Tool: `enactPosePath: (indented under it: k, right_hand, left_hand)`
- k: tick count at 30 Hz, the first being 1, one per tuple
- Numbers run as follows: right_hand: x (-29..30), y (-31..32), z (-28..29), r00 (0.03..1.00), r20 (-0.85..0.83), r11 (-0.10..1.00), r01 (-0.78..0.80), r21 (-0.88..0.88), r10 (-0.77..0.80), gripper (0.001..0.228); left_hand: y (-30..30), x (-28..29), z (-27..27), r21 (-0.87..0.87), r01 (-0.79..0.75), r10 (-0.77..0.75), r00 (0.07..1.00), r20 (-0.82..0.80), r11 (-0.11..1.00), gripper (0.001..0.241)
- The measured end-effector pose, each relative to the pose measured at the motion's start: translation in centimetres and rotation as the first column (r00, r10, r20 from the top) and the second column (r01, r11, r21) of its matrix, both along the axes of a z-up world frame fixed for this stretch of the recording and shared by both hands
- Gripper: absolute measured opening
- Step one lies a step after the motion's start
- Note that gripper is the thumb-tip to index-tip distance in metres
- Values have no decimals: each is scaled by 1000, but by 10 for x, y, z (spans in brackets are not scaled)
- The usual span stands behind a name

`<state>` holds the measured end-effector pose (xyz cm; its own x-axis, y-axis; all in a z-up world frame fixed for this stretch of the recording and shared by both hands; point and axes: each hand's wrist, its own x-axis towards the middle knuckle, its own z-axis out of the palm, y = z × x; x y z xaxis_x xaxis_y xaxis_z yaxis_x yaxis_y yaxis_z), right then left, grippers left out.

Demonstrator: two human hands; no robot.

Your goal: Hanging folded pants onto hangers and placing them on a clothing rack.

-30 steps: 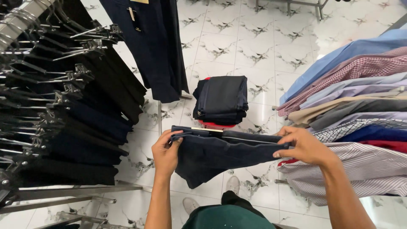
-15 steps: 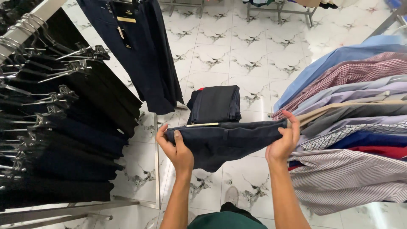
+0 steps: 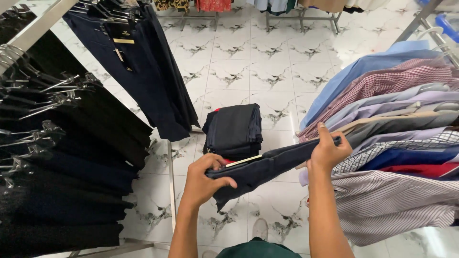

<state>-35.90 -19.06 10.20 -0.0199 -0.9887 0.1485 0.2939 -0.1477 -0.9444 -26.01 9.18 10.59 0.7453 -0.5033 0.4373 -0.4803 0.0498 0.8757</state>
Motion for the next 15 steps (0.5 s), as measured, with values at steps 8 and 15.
enactPosePath:
  k: [8, 15]
  right_hand:
    - [8, -8, 8, 992, -127, 997, 18, -81, -28, 57]
    - [27, -36, -14, 975, -210, 991, -91, -97, 69, 52]
  left_hand:
    - [4, -10, 11, 525, 137, -90, 989, -114, 840, 46]
    - [-19, -24, 27, 828, 375, -591, 804, -66, 417, 43]
